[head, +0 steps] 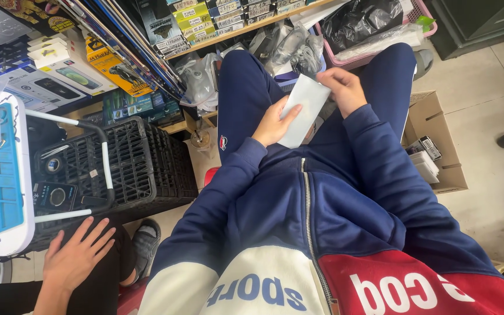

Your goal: The person sits cross-legged on a stool and repeatedly wraps small black boxes with white paper. They pick up a box, place it on the paper, fold the paper around it, and then place the wrapped item into a cardboard box to their right. This process is repeated multiple times throughout the video.

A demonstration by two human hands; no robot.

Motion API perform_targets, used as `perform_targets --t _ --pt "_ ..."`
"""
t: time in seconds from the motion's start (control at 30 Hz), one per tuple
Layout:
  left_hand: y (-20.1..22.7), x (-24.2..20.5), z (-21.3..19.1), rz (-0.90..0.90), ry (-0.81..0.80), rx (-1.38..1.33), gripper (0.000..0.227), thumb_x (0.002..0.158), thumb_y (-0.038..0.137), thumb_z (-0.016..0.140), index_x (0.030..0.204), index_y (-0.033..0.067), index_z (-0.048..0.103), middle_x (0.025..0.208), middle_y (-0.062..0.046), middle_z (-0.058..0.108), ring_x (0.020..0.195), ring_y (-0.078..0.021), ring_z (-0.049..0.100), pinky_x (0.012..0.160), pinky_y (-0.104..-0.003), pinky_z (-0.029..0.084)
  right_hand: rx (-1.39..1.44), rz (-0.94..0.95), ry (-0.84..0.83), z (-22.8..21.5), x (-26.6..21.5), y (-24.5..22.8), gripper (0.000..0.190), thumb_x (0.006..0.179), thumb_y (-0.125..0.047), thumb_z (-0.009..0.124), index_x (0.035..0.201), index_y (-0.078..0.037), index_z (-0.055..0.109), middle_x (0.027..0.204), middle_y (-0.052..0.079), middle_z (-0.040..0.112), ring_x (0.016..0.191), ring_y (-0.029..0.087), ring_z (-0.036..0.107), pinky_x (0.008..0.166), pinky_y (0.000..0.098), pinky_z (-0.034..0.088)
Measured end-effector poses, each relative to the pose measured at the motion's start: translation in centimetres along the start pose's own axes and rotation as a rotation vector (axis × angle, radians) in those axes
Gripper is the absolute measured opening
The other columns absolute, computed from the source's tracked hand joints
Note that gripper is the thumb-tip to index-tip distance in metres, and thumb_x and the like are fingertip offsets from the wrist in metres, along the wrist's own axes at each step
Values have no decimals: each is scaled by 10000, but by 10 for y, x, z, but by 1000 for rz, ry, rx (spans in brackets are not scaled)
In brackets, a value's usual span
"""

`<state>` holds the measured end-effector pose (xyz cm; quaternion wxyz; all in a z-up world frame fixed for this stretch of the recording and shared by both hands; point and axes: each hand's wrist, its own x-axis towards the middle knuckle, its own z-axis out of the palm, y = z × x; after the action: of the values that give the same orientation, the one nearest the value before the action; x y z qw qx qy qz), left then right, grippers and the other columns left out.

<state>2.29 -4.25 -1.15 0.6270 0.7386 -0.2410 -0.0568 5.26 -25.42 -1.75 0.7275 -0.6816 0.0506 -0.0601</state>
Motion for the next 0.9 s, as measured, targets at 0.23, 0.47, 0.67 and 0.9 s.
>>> perform_targets --t 0.23,0.47,0.67,0.9 --pt "-7 -2 2 -11 -9 2 332 1033 436 593 1013 113 666 815 -88 721 813 -168 682 723 -344 561 234 55 170 1 -5 -14 134 1009 -249 711 929 -145 734 788 -36 634 651 31 662 596 146 582" --pt "-5 1 0 -20 52 -41 331 1024 421 611 959 101 666 740 -62 695 720 -131 640 640 -287 531 172 40 120 -6 9 5 166 1004 -262 751 945 -109 729 695 29 672 534 84 653 505 157 534" --pt "-12 2 2 -27 74 -27 330 1019 414 621 974 92 679 730 -72 692 709 -133 642 616 -281 523 129 16 130 -6 15 22 210 970 -265 816 929 -78 732 701 44 651 512 90 633 493 191 544" --pt "-26 5 -3 -79 133 -4 341 1029 401 604 1016 71 688 762 -92 693 745 -157 653 642 -311 530 483 1 395 -37 22 14 390 966 -448 740 1050 -89 612 682 -47 465 587 91 595 593 192 525"
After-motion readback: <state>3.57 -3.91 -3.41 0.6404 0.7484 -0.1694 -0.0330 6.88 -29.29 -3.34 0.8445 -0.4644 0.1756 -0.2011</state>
